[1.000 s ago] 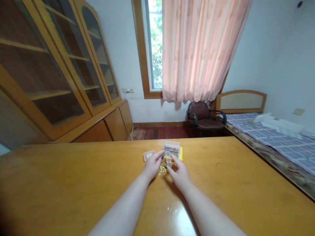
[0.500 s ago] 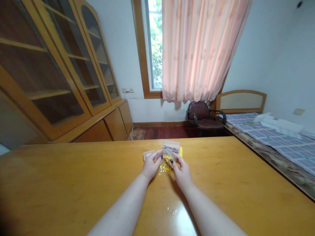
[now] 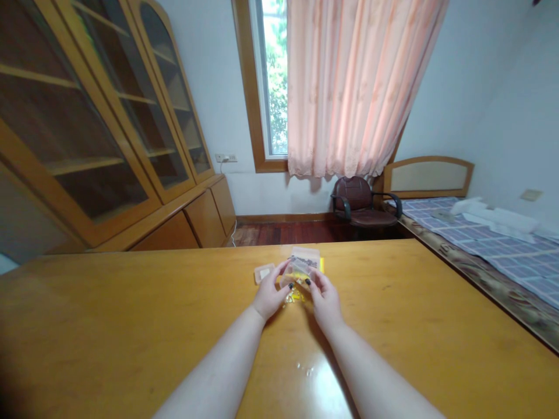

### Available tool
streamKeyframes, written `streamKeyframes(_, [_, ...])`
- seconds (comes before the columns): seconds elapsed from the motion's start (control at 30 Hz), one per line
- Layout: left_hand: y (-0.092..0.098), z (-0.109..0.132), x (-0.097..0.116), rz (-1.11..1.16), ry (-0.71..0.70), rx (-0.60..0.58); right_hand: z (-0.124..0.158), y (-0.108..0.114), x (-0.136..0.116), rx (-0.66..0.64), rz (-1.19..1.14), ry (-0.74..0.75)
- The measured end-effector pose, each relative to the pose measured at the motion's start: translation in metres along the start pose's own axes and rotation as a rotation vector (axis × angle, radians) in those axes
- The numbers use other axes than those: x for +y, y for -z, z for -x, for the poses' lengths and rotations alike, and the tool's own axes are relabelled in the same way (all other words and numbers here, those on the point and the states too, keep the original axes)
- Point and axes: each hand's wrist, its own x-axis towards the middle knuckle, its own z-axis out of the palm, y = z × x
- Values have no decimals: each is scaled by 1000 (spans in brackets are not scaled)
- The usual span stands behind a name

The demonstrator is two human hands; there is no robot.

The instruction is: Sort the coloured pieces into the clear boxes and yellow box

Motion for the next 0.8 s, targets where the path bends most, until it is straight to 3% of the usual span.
streamKeyframes(0.2, [4,5,5,-263,-109,56,3,3,1,32,216,128])
streamKeyframes(0.43, [2,5,6,-330,-131,58,3,5,0,44,224,143])
streamKeyframes(0.63, [3,5,4,-330,-133,41,2,-2,-5,58,-33,7])
streamKeyframes(0.8, [1,1,-4,-216,-99,-53,-4,-4,-6,45,-250,-169])
